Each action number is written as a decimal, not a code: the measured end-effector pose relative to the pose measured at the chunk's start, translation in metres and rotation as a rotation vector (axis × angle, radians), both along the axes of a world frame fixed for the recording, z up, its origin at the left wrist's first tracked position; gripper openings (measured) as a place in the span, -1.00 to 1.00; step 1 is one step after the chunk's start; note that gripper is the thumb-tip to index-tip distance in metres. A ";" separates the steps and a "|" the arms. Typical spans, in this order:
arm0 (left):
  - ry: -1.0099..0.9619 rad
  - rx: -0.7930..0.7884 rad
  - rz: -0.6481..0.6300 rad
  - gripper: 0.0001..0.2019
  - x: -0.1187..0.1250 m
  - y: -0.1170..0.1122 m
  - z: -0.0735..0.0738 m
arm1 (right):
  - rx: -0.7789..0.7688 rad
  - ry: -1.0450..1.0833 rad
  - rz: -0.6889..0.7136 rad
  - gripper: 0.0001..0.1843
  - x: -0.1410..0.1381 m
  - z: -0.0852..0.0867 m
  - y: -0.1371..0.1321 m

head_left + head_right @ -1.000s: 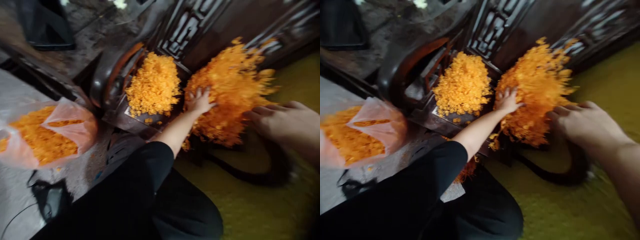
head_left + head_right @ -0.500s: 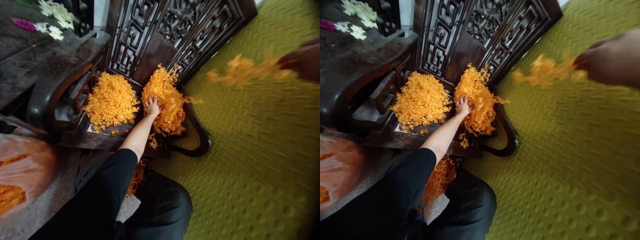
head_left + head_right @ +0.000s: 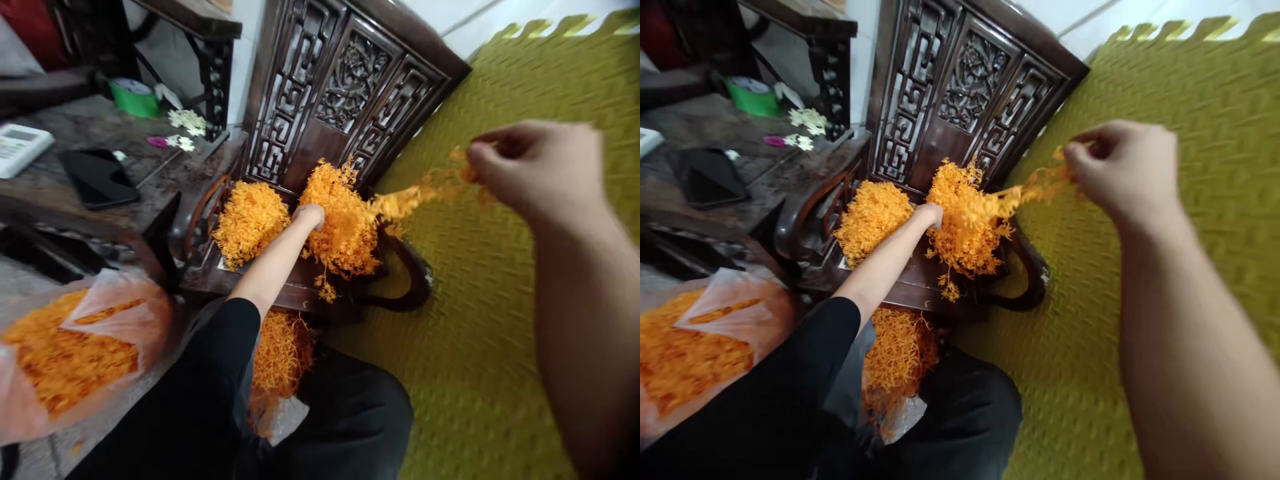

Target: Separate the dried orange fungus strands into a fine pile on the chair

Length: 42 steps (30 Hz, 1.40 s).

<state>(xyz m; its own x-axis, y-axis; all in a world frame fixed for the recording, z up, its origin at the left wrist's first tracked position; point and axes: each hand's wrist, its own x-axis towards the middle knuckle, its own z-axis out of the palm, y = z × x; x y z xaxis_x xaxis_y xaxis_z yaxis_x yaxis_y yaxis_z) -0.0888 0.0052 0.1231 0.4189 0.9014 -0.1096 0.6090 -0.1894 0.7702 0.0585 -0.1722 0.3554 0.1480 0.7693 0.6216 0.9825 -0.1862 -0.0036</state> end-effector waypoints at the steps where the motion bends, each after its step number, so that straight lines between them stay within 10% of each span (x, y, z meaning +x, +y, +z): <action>1: 0.045 0.019 -0.023 -0.49 -0.011 -0.005 0.011 | -0.011 0.094 0.061 -0.64 -0.007 -0.017 -0.008; 6: 0.099 0.214 -0.168 -0.61 -0.063 -0.047 0.073 | 0.005 0.797 0.517 -0.61 -0.014 -0.091 -0.045; 9: -0.263 0.370 -0.385 -0.52 -0.076 -0.095 0.094 | -0.075 1.195 0.746 -0.56 -0.027 -0.132 -0.061; 15: -0.328 0.138 -0.598 -0.44 -0.098 -0.164 0.061 | -0.263 1.422 0.883 -0.59 -0.054 -0.183 -0.074; 22: -0.241 0.182 -0.487 -0.86 -0.130 -0.182 0.044 | -0.540 1.243 0.783 -0.60 -0.057 -0.200 -0.085; 29: -0.324 0.131 -0.465 -0.41 -0.127 -0.197 0.024 | -0.534 1.506 0.796 -0.65 -0.055 -0.209 -0.092; 35: -0.191 0.528 -0.438 0.03 -0.116 -0.202 0.009 | -0.491 2.055 0.853 -0.60 -0.056 -0.214 -0.095; 42: -0.348 0.616 -0.364 -0.85 -0.108 -0.202 0.019 | -0.527 2.000 0.766 -0.64 -0.058 -0.217 -0.102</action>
